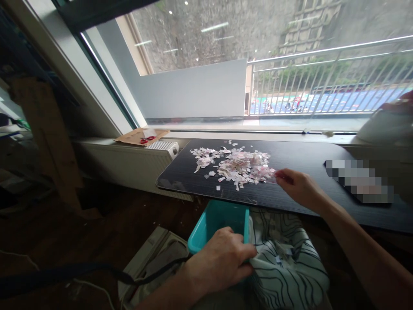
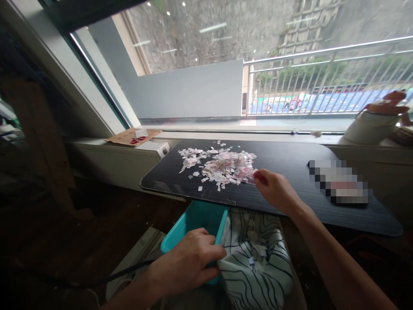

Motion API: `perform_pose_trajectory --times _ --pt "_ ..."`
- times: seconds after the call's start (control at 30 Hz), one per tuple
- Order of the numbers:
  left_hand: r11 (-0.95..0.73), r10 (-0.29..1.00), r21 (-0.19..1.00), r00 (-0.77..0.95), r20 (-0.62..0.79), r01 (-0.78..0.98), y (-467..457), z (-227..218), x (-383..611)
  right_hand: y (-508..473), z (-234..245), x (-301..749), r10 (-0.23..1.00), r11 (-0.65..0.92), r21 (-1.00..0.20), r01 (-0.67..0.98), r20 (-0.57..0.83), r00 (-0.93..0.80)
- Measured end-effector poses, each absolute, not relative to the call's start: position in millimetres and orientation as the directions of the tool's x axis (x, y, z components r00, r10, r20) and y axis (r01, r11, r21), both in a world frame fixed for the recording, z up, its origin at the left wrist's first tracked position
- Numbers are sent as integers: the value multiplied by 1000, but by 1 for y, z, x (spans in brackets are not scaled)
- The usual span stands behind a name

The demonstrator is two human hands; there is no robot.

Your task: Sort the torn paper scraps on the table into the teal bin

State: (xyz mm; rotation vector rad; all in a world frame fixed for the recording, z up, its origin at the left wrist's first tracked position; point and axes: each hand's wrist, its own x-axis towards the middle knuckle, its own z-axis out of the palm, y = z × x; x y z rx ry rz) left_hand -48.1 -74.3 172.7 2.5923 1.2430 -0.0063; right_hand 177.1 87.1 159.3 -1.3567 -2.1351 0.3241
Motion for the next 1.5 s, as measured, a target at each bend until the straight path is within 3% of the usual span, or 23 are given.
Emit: perform_pose_trajectory --times 0.13,0.37,0.7,0.87,1.07,1.33,1.5 --pt "-543 799 262 587 -130 798 -74 172 -53 99 157 194 903 398 -474 786 353 -244" --pt "-518 800 300 578 -163 801 -73 173 -48 98 151 187 893 449 -532 718 305 -332" --pt "-543 787 299 599 -145 785 -74 172 -44 99 163 189 911 404 -453 795 277 -305" --pt "-573 771 280 622 -137 771 -72 171 -41 94 164 189 908 415 -515 750 277 -313" --pt "-578 770 271 625 -132 770 -72 170 -41 93 166 189 920 382 -457 803 271 -284" --pt "-583 774 265 624 -104 768 -73 167 -41 89 167 191 914 402 -453 796 254 -318" --pt "-581 772 266 624 -120 769 -71 168 -41 90 163 201 929 356 -484 799 278 -246"
